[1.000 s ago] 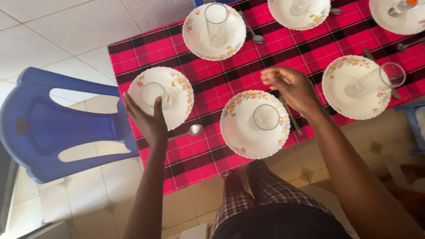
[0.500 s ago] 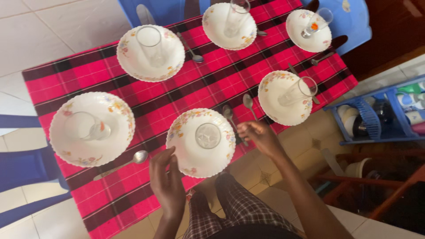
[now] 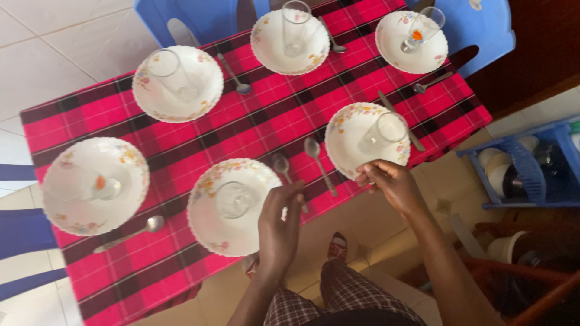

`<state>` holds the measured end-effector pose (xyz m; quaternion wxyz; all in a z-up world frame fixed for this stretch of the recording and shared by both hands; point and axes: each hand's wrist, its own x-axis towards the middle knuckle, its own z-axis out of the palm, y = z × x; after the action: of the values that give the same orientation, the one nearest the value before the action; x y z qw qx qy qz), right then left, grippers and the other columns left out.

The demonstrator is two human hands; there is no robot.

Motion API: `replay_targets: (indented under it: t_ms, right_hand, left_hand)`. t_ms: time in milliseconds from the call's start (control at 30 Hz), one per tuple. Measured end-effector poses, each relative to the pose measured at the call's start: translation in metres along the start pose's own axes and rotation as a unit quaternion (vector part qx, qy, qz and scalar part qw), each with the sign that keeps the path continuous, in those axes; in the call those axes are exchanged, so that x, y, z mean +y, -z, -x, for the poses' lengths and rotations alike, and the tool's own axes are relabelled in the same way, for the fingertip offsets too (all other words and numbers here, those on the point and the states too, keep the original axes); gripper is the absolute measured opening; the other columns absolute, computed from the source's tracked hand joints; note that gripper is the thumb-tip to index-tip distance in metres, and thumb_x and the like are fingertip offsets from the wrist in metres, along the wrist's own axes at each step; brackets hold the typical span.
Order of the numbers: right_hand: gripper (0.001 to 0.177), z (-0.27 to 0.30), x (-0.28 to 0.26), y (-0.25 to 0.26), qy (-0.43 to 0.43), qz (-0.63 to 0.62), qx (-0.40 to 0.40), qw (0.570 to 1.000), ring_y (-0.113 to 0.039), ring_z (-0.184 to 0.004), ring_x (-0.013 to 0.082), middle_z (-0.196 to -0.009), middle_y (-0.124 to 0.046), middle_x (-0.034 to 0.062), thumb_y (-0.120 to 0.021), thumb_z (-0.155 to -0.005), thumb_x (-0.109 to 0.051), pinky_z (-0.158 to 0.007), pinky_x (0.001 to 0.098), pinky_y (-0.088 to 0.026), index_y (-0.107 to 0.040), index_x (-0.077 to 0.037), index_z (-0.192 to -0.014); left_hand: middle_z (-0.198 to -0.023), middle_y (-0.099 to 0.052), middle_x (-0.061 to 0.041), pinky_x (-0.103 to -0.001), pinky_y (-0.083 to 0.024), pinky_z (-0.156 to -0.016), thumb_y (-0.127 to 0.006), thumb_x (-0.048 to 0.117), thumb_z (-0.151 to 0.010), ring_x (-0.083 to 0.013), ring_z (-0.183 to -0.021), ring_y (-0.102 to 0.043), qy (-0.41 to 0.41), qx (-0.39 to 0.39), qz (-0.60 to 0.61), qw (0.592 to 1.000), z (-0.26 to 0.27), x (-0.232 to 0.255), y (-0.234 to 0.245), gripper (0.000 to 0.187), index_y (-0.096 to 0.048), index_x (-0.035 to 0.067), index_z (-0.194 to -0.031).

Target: The person sets a dining table by placing plates, glasses, spoons, and knives at each of six place settings. They retrieve cutlery from a green container, arrange items symmetrically, and adjust the positions of plates and glasses to complete the setup.

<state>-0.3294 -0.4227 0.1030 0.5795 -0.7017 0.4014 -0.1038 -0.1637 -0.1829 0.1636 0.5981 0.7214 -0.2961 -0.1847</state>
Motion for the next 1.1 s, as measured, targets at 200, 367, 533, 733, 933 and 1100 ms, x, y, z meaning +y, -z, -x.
replay_targets:
  t_ms: [200,367,533,733,933,1100]
  right_hand:
    - [0.036,-0.023,0.055,0.141,-0.089,0.038,-0.090,0.991,-0.075,-0.081,0.0185,-0.092,-0.081,0.0119,-0.060,-0.100,-0.032,-0.066,0.0326,-0.058,-0.077,-0.002,-0.111]
    - [0.036,-0.060,0.091,0.199,-0.102,-0.033,-0.047,0.993,-0.074,-0.084,0.0182,-0.097,-0.079,0.0122,-0.060,-0.101,-0.032,-0.067,0.0311,-0.056,-0.074,-0.001,-0.115]
    - [0.032,-0.085,0.094,0.201,-0.095,-0.045,0.017,0.994,-0.073,-0.083,0.0171,-0.097,-0.078,0.0103,-0.065,-0.098,-0.027,-0.066,0.0298,-0.056,-0.073,-0.003,-0.116]
    - [0.024,-0.110,0.109,0.185,-0.042,-0.083,0.145,0.985,-0.073,-0.081,0.0137,-0.093,-0.076,0.0075,-0.072,-0.094,-0.018,-0.065,0.0277,-0.054,-0.073,-0.002,-0.112]
    - [0.018,-0.131,0.089,0.197,0.001,-0.128,0.206,0.970,-0.072,-0.078,0.0109,-0.091,-0.075,0.0054,-0.073,-0.096,-0.015,-0.066,0.0271,-0.054,-0.073,-0.004,-0.110]
    - [0.017,-0.171,0.109,0.194,0.009,0.155,0.191,0.969,-0.072,-0.082,0.0234,-0.090,-0.074,0.0098,-0.076,-0.089,-0.018,-0.067,0.0372,-0.056,-0.071,-0.005,-0.100]
  left_hand:
    - [-0.109,-0.074,-0.007,-0.033,-0.054,-0.081,-0.061,0.021,-0.098,-0.0159,-0.092,-0.068,0.159,0.068,-0.028,0.985,-0.020,-0.040,-0.087,0.031,-0.071,0.007,-0.124]
    - [-0.107,-0.077,-0.009,-0.032,-0.055,-0.085,-0.064,0.023,-0.097,-0.0158,-0.093,-0.071,0.202,0.100,-0.062,0.972,-0.015,-0.082,-0.127,0.032,-0.072,0.007,-0.123]
    - [-0.104,-0.078,-0.012,-0.034,-0.058,-0.080,-0.065,0.025,-0.094,-0.0184,-0.086,-0.074,0.260,0.057,-0.075,0.961,-0.022,-0.122,-0.142,0.034,-0.070,0.006,-0.122]
    - [-0.108,-0.074,-0.013,-0.037,-0.059,-0.078,-0.067,0.027,-0.094,-0.0216,-0.085,-0.075,0.307,-0.012,-0.091,0.947,-0.039,-0.149,-0.159,0.037,-0.064,0.004,-0.122]
    - [-0.108,-0.076,-0.011,-0.035,-0.059,-0.079,-0.065,0.028,-0.094,-0.0181,-0.090,-0.075,0.296,0.004,-0.029,0.955,-0.038,-0.160,-0.167,0.034,-0.066,0.005,-0.119]
    - [-0.100,-0.076,-0.013,-0.037,-0.056,-0.082,-0.067,0.024,-0.094,-0.0225,-0.086,-0.073,0.357,0.041,-0.117,0.926,-0.031,-0.165,-0.182,0.031,-0.068,0.006,-0.119]
